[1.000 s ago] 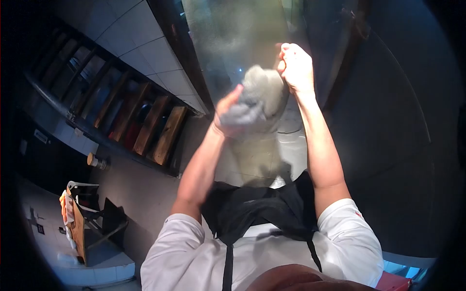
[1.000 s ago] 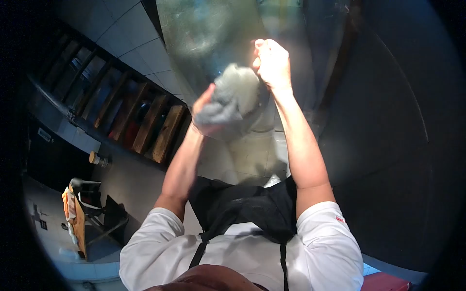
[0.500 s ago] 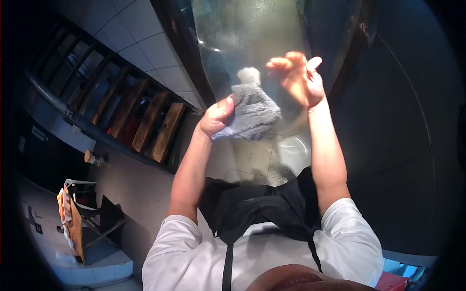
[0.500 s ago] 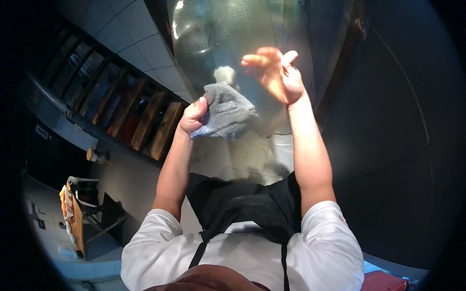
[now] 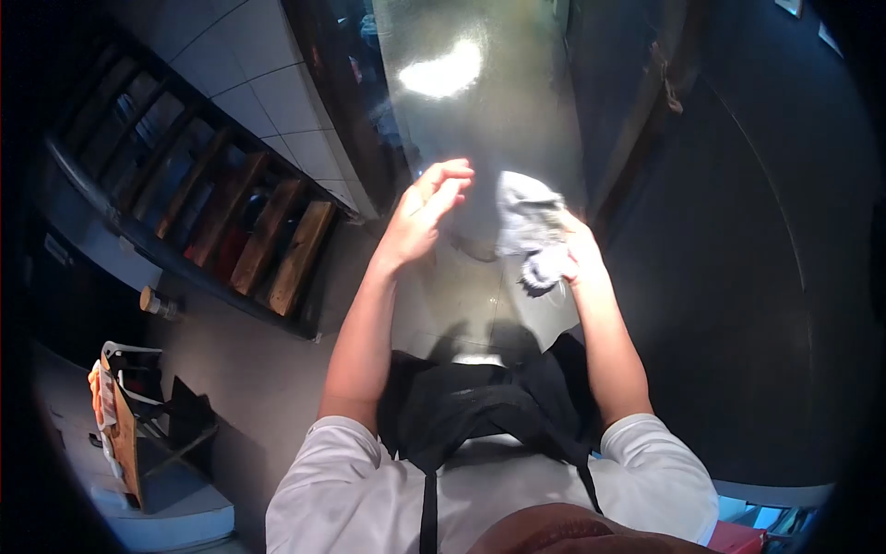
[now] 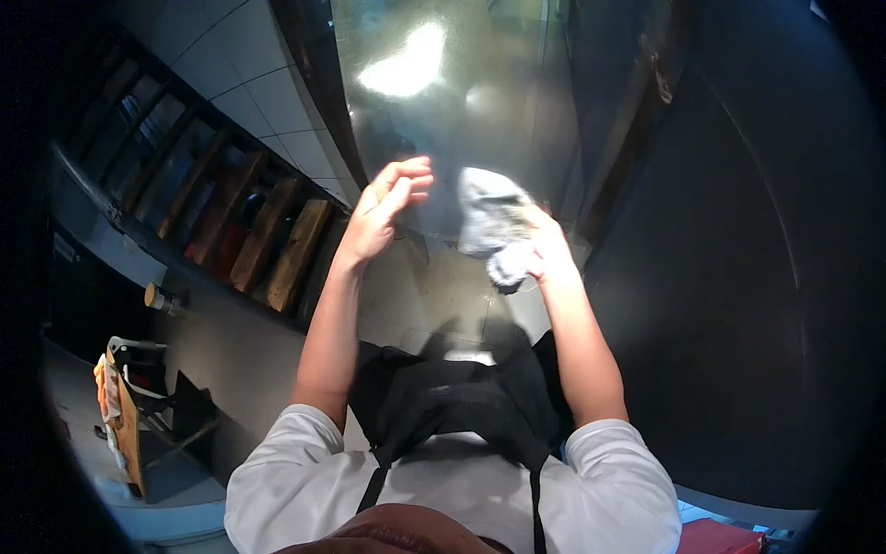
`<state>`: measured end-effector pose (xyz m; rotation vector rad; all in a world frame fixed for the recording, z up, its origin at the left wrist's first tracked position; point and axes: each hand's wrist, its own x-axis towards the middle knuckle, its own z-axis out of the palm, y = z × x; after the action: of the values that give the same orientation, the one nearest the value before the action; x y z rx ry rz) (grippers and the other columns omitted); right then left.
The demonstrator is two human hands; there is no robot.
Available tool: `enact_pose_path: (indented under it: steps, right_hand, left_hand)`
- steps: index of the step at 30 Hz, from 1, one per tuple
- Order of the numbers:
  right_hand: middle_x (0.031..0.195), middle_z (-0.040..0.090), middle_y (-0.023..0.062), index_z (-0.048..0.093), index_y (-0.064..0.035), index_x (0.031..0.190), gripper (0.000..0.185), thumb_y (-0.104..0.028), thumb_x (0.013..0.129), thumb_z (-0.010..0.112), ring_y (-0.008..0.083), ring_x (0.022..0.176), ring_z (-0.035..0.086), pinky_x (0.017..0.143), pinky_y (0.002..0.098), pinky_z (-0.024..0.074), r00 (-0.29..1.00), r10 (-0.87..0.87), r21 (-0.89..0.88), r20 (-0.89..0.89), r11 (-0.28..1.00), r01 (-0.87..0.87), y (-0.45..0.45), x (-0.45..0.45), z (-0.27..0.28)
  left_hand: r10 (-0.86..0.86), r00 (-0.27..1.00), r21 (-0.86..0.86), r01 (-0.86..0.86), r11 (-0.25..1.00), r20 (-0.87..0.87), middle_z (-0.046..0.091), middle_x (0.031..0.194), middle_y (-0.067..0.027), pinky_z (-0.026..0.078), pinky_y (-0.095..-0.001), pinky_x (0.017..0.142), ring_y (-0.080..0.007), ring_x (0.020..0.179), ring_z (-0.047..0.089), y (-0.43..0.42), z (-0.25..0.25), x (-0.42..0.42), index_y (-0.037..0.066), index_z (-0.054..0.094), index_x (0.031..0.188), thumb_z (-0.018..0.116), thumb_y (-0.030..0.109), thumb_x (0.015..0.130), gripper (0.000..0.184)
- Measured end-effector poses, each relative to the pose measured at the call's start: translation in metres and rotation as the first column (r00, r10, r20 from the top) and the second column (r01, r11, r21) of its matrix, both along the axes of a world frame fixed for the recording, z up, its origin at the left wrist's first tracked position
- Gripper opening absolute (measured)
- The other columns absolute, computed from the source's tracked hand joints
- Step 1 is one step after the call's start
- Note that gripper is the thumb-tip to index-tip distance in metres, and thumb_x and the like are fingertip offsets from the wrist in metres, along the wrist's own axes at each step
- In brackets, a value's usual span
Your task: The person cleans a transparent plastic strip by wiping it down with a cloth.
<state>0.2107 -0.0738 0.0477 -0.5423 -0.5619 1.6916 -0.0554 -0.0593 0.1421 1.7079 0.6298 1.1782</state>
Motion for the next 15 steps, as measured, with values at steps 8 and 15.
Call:
enact_pose_path:
  steps: [8, 15]
  right_hand:
    - [0.102, 0.062, 0.0104, 0.053, 0.0013, 0.126, 0.036, -0.023, 0.102, 0.043, 0.0198, 0.081, 0.061, 0.069, 0.0322, 0.0522, 0.977, -0.213, 0.546, -0.005, 0.818, 0.181, -0.013, 0.046, 0.109]
    - [0.117, 0.064, 0.0143, 0.067, -0.0050, 0.114, 0.031, -0.014, 0.084, 0.069, 0.0332, 0.110, 0.059, 0.099, 0.0430, 0.0436, 0.506, -0.740, 0.801, 0.444, 0.074, -0.594, -0.021, -0.092, 0.189]
  left_hand:
    - [-0.416, 0.432, 0.212, 0.445, 0.870, 0.800, 0.037, 0.147, -0.0294, 0.035, -0.0649, 0.107, -0.0483, 0.133, 0.040, -0.027, -0.027, 0.006, 0.030, 0.017, 0.154, 0.051, 0.048, 0.097, 0.069]
    - [-0.091, 0.826, -0.182, 0.228, 0.957, 0.556, 0.047, 0.141, -0.0211, 0.046, -0.0427, 0.102, -0.0288, 0.125, 0.054, -0.022, -0.058, 0.000, 0.012, 0.028, 0.150, 0.056, 0.016, 0.097, 0.059]
